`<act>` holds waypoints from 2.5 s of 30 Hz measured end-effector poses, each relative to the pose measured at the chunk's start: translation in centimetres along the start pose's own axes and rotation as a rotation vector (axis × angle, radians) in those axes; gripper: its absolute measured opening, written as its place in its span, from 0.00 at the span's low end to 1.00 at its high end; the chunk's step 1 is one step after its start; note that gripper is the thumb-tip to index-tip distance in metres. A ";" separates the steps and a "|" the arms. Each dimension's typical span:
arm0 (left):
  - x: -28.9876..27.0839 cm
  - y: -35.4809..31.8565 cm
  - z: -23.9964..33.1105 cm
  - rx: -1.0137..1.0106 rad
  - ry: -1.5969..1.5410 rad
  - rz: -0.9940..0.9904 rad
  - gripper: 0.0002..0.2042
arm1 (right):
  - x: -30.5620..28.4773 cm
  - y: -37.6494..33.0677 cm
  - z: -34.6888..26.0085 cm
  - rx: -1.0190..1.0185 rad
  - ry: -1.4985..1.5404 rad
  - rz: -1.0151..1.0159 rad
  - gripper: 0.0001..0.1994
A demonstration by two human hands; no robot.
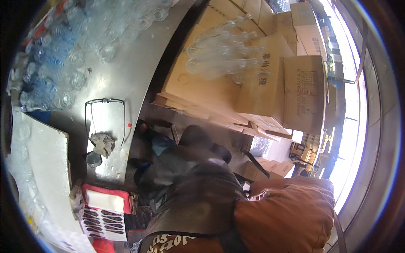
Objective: The person repeatedly picks small dark labels from a sheet and applies them to clear plastic bottles using a black squeegee-like tool. The person smooths each label onto the bottle surface and places the labeled bottle aside. The process repeats for multiple bottles.
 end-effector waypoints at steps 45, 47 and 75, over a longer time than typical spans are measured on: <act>-5.1 -16.5 10.9 0.495 0.353 0.042 0.18 | 27.9 12.6 10.3 -0.505 0.460 0.165 0.22; -5.5 -17.2 9.9 0.467 0.344 0.062 0.18 | 26.5 14.7 9.3 -0.528 0.415 0.147 0.22; -0.9 -31.8 21.8 0.631 0.445 0.167 0.12 | 10.2 4.5 18.0 -0.667 0.566 0.399 0.25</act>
Point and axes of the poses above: each hand's wrist, its own y-axis towards the middle knuckle, its own x-axis out of the palm, z = x × y, the point moved 1 cm from there along y, towards the middle knuckle, and after that the axes turned 4 degrees about y, right-handed, at the moved point
